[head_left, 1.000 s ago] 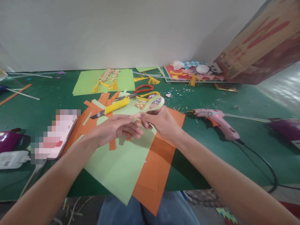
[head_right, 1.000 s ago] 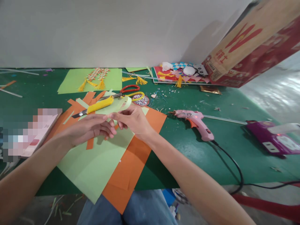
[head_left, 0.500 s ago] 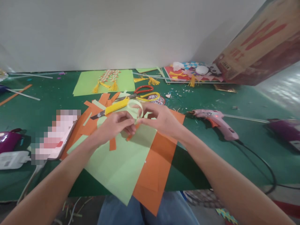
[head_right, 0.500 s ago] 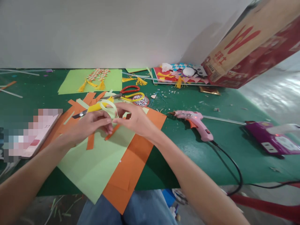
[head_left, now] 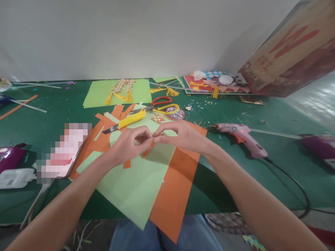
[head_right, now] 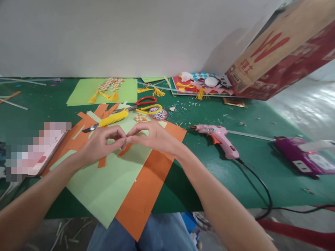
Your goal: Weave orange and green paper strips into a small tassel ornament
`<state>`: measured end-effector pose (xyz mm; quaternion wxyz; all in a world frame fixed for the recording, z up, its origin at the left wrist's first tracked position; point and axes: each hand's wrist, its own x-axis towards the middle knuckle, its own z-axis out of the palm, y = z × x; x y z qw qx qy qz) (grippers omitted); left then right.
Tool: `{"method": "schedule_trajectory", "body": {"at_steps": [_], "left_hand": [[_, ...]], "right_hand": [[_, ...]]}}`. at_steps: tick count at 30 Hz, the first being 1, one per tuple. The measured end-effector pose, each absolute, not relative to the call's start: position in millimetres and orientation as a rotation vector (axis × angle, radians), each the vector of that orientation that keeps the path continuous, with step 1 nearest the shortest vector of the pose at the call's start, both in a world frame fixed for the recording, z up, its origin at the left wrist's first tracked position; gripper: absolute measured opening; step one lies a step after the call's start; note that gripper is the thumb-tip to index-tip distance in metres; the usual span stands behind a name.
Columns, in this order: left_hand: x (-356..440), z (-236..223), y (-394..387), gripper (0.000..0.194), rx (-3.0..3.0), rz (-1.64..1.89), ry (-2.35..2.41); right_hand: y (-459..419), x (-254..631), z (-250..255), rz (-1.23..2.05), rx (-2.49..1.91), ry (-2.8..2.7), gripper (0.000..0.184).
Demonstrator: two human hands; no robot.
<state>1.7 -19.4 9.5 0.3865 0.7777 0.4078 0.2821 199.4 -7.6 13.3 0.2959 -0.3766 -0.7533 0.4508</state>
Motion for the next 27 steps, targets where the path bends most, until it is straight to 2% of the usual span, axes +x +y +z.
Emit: {"method": "schedule_trajectory", "body": {"at_steps": [6,12,15,27], "left_hand": [[0.7,13.8,-20.5,0.015,1.982,0.768,1.022],[2.0,18.2,-23.3,0.008,1.827,0.888,0.968],[2.6,19.8,-23.5,0.012,1.762,0.899,0.941],[-0.1,14.9,-22.2,0.009,1.718,0.934,0.909]], "right_hand": [[-6.9,197.6,11.6,1.163,-0.917,-2.059,0.027],[-8.5,197.3,14.5,1.417,-0.888,-1.862,0.032],[-9.5,197.4,15.1,1.501,-0.887,-1.783,0.033],[-11.4,197.3,17.2,1.666,-0.823,-1.713,0.028]]}}
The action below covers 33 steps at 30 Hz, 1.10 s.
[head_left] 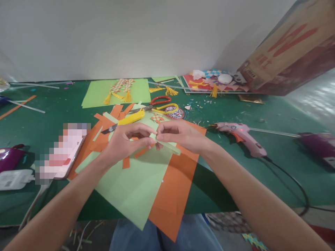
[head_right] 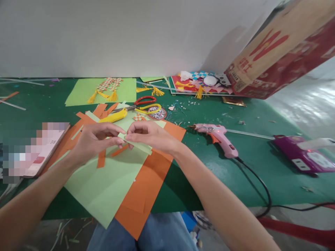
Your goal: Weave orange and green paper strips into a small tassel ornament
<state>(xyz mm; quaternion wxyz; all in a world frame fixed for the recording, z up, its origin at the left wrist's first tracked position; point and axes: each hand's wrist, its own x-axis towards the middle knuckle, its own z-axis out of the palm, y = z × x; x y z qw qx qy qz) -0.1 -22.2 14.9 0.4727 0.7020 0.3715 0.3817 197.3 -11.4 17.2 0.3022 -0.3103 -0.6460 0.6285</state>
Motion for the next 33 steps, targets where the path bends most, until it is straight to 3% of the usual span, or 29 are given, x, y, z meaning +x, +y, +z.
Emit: {"method": "schedule_trajectory", "body": {"at_steps": [23,33], "left_hand": [[2.3,14.1,-21.3,0.006,1.797,0.977,0.939],[1.6,13.1,-20.1,0.014,1.793,0.912,0.989]], "right_hand": [[-14.4,195.0,17.6,1.572,-0.916,-1.741,0.035],[-14.7,193.8,15.0,1.434,-0.976,-1.746,0.027]]}}
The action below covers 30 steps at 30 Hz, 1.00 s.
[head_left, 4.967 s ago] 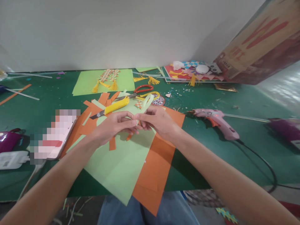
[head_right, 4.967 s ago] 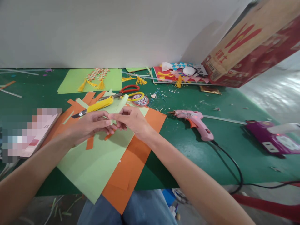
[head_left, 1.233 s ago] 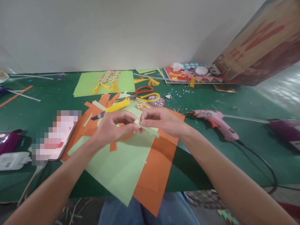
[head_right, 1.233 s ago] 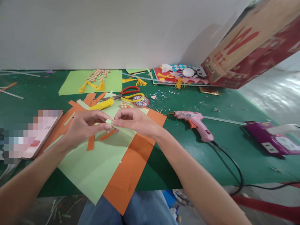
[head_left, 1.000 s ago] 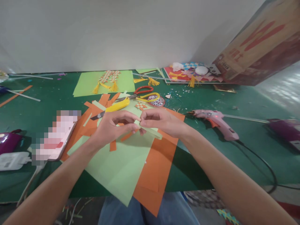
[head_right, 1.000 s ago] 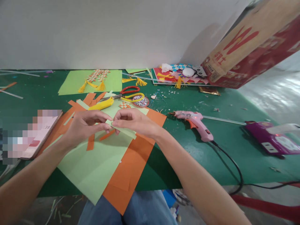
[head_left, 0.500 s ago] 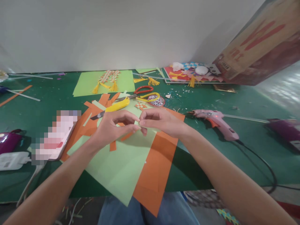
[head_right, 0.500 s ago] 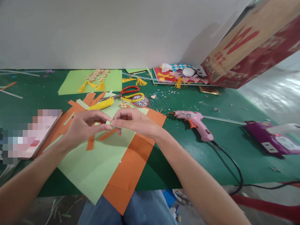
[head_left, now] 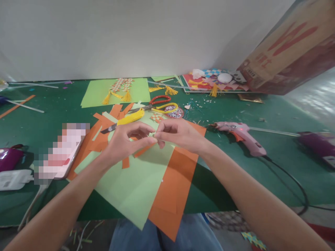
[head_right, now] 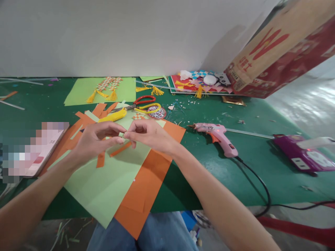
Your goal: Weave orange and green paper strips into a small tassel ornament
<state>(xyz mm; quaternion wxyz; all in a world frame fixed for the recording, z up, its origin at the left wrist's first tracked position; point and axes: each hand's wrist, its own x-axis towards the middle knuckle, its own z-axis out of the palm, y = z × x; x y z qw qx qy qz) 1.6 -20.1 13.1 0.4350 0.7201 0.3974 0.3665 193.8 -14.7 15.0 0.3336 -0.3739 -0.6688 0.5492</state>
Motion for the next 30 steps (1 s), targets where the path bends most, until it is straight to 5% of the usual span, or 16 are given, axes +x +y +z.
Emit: {"method": "schedule_trajectory", "body": {"at_steps": [30], "left_hand": [[-0.6,17.1,-18.3,0.015,1.768,0.982,1.015]], "right_hand": [[-12.5,195.5,13.0,1.538,-0.989,-1.868,0.028]]}}
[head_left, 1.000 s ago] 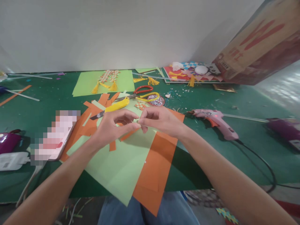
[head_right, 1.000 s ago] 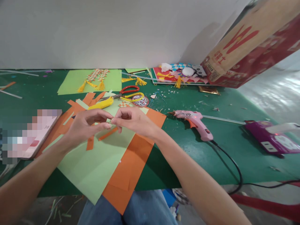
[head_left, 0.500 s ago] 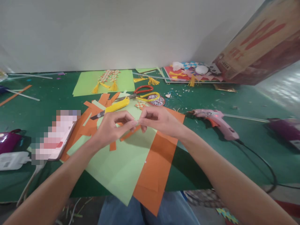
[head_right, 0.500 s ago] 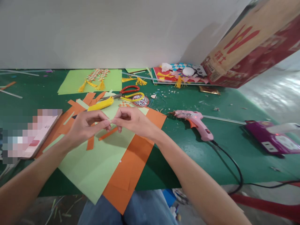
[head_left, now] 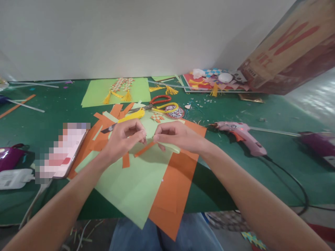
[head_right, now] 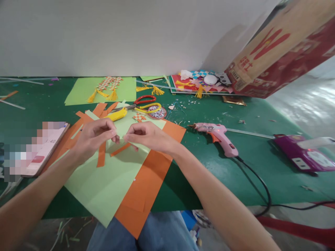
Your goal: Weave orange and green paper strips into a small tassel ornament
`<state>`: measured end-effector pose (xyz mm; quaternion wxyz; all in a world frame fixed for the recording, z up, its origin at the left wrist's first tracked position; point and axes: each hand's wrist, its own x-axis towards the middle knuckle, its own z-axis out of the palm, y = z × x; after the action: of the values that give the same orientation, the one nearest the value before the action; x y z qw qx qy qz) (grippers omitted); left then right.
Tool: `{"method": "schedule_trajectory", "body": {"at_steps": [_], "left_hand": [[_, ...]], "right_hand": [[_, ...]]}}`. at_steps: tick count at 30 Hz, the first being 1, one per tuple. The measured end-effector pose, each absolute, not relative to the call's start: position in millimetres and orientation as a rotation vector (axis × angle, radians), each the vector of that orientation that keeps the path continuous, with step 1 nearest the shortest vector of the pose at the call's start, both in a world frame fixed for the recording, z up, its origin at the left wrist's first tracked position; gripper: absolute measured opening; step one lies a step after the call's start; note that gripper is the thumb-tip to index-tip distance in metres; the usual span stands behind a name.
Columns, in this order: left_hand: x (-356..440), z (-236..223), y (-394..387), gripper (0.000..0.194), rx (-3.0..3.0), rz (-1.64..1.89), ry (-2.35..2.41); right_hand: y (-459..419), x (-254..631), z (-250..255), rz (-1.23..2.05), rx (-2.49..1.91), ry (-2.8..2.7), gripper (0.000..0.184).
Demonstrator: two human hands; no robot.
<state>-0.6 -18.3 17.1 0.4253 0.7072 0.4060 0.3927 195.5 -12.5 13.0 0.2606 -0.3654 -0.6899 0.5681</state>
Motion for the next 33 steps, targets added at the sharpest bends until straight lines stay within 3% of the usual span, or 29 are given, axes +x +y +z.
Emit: {"method": "schedule_trajectory", "body": {"at_steps": [33], "left_hand": [[-10.0,10.4,-11.7,0.015,1.601,1.258,0.973]], "right_hand": [[-13.1,197.4,13.4,1.634,-0.981,-1.842,0.034]]}}
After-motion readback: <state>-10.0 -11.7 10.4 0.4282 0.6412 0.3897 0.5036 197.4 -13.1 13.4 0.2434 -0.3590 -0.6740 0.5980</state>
